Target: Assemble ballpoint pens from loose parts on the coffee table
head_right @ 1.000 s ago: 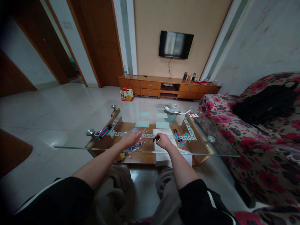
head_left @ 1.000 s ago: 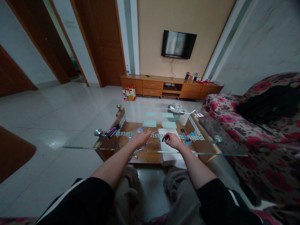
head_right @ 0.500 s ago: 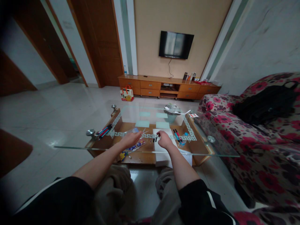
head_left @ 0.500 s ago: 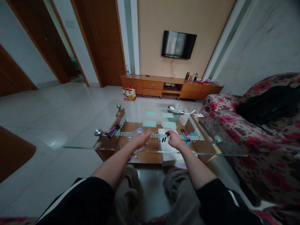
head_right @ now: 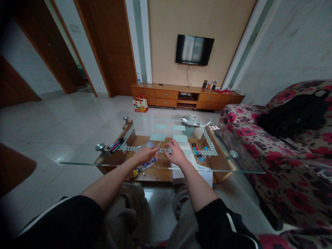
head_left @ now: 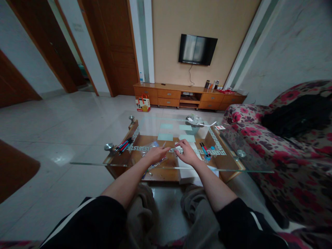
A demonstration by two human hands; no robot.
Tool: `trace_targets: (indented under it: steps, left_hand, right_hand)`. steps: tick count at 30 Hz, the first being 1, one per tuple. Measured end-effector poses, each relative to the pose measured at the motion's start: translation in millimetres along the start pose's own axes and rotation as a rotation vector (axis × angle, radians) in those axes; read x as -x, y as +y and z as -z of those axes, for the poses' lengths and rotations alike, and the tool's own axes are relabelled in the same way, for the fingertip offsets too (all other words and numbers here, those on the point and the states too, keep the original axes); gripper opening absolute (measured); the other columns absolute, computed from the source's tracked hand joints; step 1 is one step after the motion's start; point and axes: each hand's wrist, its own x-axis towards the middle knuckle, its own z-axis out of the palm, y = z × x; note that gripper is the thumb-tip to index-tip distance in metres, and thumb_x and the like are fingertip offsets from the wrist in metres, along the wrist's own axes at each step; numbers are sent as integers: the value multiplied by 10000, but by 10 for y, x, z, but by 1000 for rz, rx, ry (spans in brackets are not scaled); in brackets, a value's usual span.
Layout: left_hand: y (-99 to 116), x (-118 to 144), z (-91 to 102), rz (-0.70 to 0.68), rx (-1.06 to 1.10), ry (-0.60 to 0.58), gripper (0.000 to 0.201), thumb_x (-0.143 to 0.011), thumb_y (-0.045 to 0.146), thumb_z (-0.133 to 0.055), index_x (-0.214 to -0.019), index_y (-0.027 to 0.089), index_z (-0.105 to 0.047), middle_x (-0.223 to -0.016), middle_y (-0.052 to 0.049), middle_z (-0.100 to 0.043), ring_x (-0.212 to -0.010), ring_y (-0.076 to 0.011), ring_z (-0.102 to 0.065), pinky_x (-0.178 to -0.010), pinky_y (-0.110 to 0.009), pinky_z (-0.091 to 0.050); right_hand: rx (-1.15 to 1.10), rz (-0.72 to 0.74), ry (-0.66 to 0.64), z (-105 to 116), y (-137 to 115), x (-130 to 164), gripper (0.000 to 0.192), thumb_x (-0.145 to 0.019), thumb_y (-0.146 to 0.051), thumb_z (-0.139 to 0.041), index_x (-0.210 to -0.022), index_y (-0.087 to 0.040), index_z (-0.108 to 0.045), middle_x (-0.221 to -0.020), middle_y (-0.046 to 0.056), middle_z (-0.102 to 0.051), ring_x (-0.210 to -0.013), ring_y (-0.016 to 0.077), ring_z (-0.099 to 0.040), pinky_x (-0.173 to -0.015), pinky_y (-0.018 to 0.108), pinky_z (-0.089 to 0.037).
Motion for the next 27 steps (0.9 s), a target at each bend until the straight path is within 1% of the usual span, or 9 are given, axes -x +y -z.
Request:
trace_targets:
  steps: [7, 13, 17, 22, 27]
  left_hand:
    - [13, -13, 25, -19, 1, -14, 425, -959, 302, -502, -1382, 324, -475, -1116, -101, -662, -923, -250, -679, -770, -319, -470]
    - [5, -27, 1, -35, 10, -20, 469, -951, 274, -512, -1413, 333, -456, -1120, -101, -652, -930, -242, -671, -799, -325, -471]
    - [1, -29, -4, -38, -4, -18, 465, -955, 275, -506, -1414, 329, -455, -1109, -95, -654, -922, -236, -671, -791, -314, -468]
    - [5, -19, 13, -41, -18, -13, 449, -961, 268, -483, -1407, 314, -461, -1094, -98, -660, -906, -235, -674, -772, -311, -467]
    - [16, -12, 35, -34, 4, -8, 414, -965, 272, -472, -1378, 310, -472, -1121, -98, -664, -930, -239, -675, -769, -312, -466]
  right_hand:
    - [-6, -22, -37, -26, 28, 4, 184, -851, -238, -644, -1034, -217, -630, -1155, 75, -492, -1117, 218, -519, -1011, 355, -423]
    - [-31, -6, -40, -48, 49, 7, 133, -875, -229, -615, -1005, -217, -639, -1142, 70, -490, -1130, 208, -518, -1032, 350, -407]
    - [-37, -25, -53, -78, 89, 7, 125, -891, -228, -590, -1003, -215, -645, -1138, 68, -491, -1120, 203, -525, -1015, 348, -417]
    - [-37, -18, -33, -84, 115, 4, 115, -888, -215, -589, -987, -212, -648, -1116, 70, -500, -1132, 210, -516, -1018, 351, -413]
    - [-41, -17, -9, -57, 81, 5, 106, -885, -192, -579, -967, -210, -643, -1084, 67, -513, -1074, 205, -531, -998, 352, -423]
